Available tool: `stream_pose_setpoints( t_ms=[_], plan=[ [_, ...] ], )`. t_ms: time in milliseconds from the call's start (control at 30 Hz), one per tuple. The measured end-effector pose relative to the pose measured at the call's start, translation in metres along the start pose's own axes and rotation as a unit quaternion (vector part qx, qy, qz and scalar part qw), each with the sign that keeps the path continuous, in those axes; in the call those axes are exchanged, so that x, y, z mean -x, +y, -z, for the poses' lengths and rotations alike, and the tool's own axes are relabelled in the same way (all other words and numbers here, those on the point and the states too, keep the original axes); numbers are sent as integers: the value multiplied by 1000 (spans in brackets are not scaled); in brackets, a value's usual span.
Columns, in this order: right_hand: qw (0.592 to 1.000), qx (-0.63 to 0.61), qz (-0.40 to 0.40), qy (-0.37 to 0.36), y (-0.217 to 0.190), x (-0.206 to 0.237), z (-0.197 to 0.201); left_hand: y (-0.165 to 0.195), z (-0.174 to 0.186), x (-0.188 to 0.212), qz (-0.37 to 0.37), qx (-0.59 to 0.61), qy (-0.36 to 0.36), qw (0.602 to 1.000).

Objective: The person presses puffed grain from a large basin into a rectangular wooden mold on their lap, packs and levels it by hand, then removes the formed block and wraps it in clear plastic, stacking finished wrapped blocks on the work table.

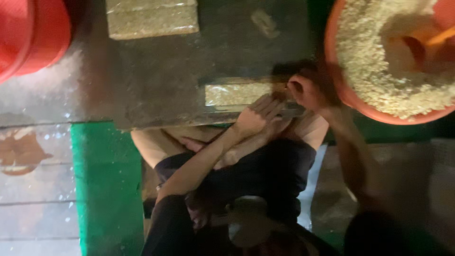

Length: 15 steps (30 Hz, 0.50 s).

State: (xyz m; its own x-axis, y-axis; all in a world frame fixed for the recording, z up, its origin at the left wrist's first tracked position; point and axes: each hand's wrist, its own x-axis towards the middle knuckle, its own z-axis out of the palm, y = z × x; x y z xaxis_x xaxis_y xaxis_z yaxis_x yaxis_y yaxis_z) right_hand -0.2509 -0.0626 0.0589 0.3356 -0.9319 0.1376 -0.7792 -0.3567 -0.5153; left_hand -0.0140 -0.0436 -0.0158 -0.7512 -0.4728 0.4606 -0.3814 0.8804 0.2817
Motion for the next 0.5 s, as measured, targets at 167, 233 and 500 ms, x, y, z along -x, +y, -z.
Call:
stream_pose_setpoints(
  t_ms=[167,233,500],
  plan=[
    [981,-84,-119,128,29,52,-26,11,22,-8,102,42,-78,991],
    [958,-118,-179,189,23,72,-36,12,28,-18,205,-3,-142,968],
    [909,-159,-290,254,-29,112,-93,47,-43,-76,224,-228,-202,926]
  ],
)
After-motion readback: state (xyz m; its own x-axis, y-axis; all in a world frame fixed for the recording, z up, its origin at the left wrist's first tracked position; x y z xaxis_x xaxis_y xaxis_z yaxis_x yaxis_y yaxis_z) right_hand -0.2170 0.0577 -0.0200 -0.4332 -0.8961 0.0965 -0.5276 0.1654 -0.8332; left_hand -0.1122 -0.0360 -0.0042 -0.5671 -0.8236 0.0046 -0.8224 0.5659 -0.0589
